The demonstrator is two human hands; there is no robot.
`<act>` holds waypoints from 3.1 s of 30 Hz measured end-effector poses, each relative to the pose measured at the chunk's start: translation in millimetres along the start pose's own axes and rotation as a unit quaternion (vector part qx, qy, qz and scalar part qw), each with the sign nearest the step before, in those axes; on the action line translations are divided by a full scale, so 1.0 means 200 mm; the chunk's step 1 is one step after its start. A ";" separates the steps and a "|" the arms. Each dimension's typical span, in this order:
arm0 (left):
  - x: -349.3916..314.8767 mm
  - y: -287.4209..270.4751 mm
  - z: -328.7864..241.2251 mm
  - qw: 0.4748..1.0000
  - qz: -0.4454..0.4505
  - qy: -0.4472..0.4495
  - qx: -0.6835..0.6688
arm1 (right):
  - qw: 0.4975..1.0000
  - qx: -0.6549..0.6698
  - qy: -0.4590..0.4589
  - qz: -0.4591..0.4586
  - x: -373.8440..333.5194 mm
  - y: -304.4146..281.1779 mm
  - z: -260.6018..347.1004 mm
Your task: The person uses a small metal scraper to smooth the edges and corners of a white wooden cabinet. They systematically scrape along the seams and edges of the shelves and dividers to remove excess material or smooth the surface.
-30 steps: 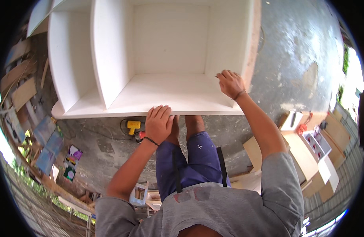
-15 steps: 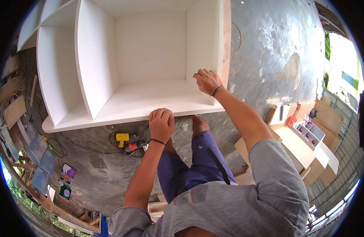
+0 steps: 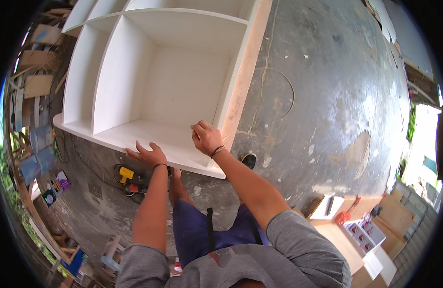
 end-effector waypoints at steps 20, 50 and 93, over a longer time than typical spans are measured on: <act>-0.04 0.03 0.02 0.999 -0.034 -0.023 -0.012 | 0.737 0.466 0.463 -0.159 -0.25 -1.10 -0.37; 0.01 0.14 0.35 0.902 0.058 -0.425 0.051 | 0.525 -0.614 -0.007 0.589 1.65 -0.33 -0.42; -0.84 0.35 -1.05 0.662 0.081 -0.737 0.109 | 0.467 -0.259 -0.575 0.620 2.67 0.51 0.30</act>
Point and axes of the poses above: each hand's wrist, its own x-axis towards the middle knuckle, its own y-axis out of the palm, z = x × y, the point moved 8 cm from there along x, towards the middle knuckle, and after that the axes turned 9 degrees about x, right-handed, at the moved point
